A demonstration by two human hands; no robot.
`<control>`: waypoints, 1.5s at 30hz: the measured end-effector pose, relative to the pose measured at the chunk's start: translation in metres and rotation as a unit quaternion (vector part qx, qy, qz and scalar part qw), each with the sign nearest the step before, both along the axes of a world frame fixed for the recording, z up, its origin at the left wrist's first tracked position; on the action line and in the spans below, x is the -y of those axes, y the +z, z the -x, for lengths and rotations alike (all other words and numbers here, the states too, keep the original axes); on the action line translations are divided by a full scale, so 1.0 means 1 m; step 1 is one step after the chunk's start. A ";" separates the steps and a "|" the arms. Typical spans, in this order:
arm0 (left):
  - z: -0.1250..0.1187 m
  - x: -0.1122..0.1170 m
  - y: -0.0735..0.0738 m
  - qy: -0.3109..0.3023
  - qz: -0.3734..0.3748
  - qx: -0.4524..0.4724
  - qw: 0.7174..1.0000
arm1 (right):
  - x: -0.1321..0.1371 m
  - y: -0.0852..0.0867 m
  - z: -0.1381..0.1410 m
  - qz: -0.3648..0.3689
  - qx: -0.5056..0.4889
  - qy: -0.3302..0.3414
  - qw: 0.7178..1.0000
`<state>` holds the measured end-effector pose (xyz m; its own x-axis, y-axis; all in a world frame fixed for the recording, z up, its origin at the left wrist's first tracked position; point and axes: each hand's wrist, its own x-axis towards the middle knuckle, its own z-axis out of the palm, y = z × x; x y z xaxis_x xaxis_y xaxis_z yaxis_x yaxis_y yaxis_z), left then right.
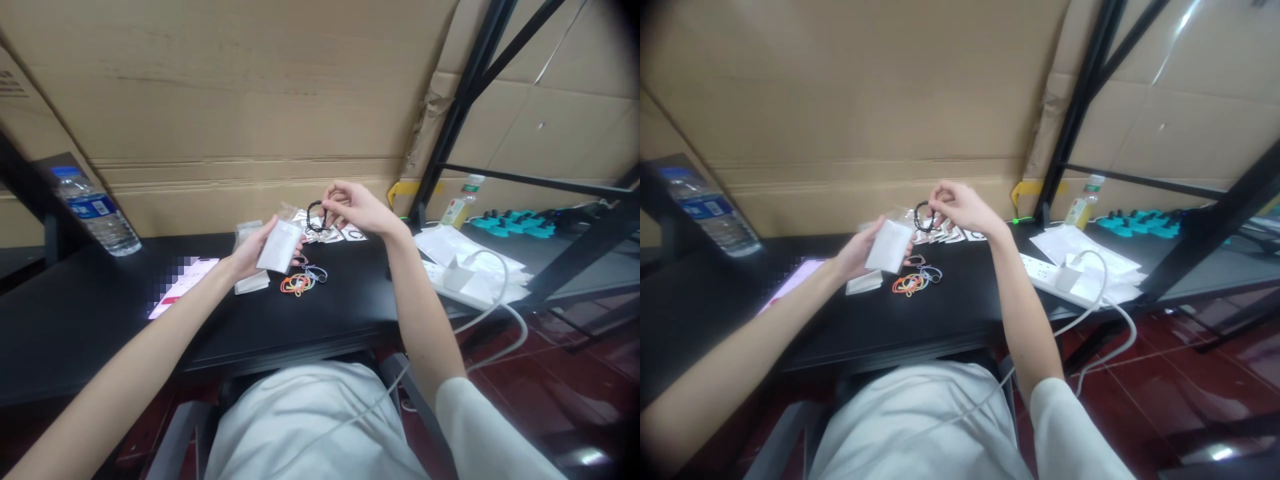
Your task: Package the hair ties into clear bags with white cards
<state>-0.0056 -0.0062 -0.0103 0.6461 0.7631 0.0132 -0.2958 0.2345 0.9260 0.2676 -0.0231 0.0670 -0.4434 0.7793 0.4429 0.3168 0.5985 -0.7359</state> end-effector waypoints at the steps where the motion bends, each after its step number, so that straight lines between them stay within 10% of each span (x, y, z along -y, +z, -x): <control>1: 0.000 0.000 0.000 -0.006 0.000 0.002 1.000 | 0.001 0.004 0.000 0.009 -0.027 0.009 1.000; 24: -0.004 0.007 -0.001 -0.030 0.013 0.028 0.999 | -0.018 0.027 0.054 -0.035 -0.063 -0.006 0.997; 45: -0.008 0.012 0.002 -0.005 0.010 0.071 0.997 | -0.012 0.033 0.063 0.073 -0.031 -0.024 0.997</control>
<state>0.0028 -0.0179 -0.0080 0.6462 0.7578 0.0905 -0.4218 0.2558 0.8699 0.2043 -0.0110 0.0998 -0.3792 0.8574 0.3479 0.2935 0.4680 -0.8336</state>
